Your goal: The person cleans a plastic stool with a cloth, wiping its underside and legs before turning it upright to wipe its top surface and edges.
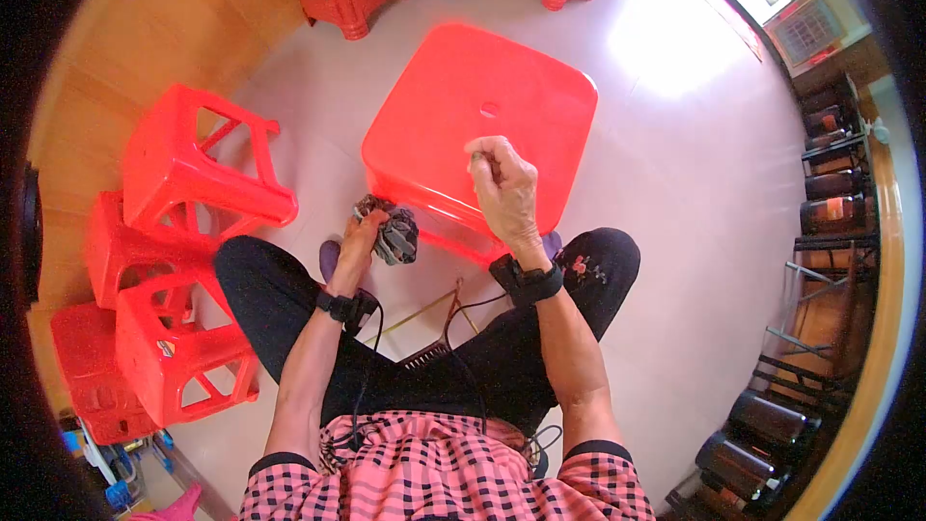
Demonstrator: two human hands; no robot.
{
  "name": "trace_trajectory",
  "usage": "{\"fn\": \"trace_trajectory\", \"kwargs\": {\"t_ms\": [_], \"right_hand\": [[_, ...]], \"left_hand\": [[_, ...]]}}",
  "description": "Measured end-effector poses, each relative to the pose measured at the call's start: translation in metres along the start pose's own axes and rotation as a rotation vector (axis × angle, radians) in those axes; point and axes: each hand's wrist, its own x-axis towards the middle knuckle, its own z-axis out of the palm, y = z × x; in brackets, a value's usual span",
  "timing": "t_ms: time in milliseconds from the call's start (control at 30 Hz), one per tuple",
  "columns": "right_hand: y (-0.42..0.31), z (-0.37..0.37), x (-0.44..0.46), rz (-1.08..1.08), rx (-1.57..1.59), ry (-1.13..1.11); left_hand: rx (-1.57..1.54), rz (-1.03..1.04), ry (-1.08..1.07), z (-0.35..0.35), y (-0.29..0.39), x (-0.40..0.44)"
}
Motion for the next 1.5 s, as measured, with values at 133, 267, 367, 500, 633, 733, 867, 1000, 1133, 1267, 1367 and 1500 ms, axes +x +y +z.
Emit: {"fn": "trace_trajectory", "kwargs": {"t_ms": [133,267,367,500,633,733,867,1000,1133,1267,1367,1500], "right_hand": [[-0.003,0.0,-0.002,-0.06,-0.024,-0.002],[0.003,-0.003,-0.003,-0.124,-0.128,-0.034],[-0.002,0.001,-0.003,-0.142,-0.153,-0.024],[-0.009,-0.002,-0.007,-0.066,-0.012,-0.012],[-0.008,-0.003,-0.008,-0.151,-0.041,-0.037],[-0.014,-0.002,-0.012,-0.192,0.124,-0.069],[-0.025,-0.002,-0.018,-0.26,0.222,-0.208],[-0.035,-0.011,-0.027,-0.137,0.155,-0.256],[-0.036,-0.024,-0.023,-0.101,0.075,-0.179],[-0.038,-0.027,-0.026,-0.144,0.152,-0.003],[-0.045,-0.027,-0.026,-0.271,0.088,0.169],[-0.015,-0.036,-0.028,0.031,-0.002,0.031]], "left_hand": [[0.148,0.038,-0.041,-0.003,0.014,0.003],[0.004,0.31,-0.065,0.004,0.039,-0.021],[0.054,0.31,-0.094,0.009,0.064,-0.037],[-0.038,0.252,-0.203,0.014,0.094,-0.06],[0.085,0.345,-0.172,0.028,0.115,-0.067],[0.058,0.374,-0.267,0.046,0.127,-0.071],[-0.015,0.413,-0.345,0.081,0.122,-0.068],[-0.037,0.275,-0.397,0.096,0.142,-0.082],[0.089,0.409,-0.584,0.109,0.142,-0.079],[0.215,0.634,-0.592,0.133,0.147,-0.084],[0.556,1.065,-0.48,0.138,0.164,-0.087],[0.776,1.24,-0.39,0.137,0.152,-0.069]]}}
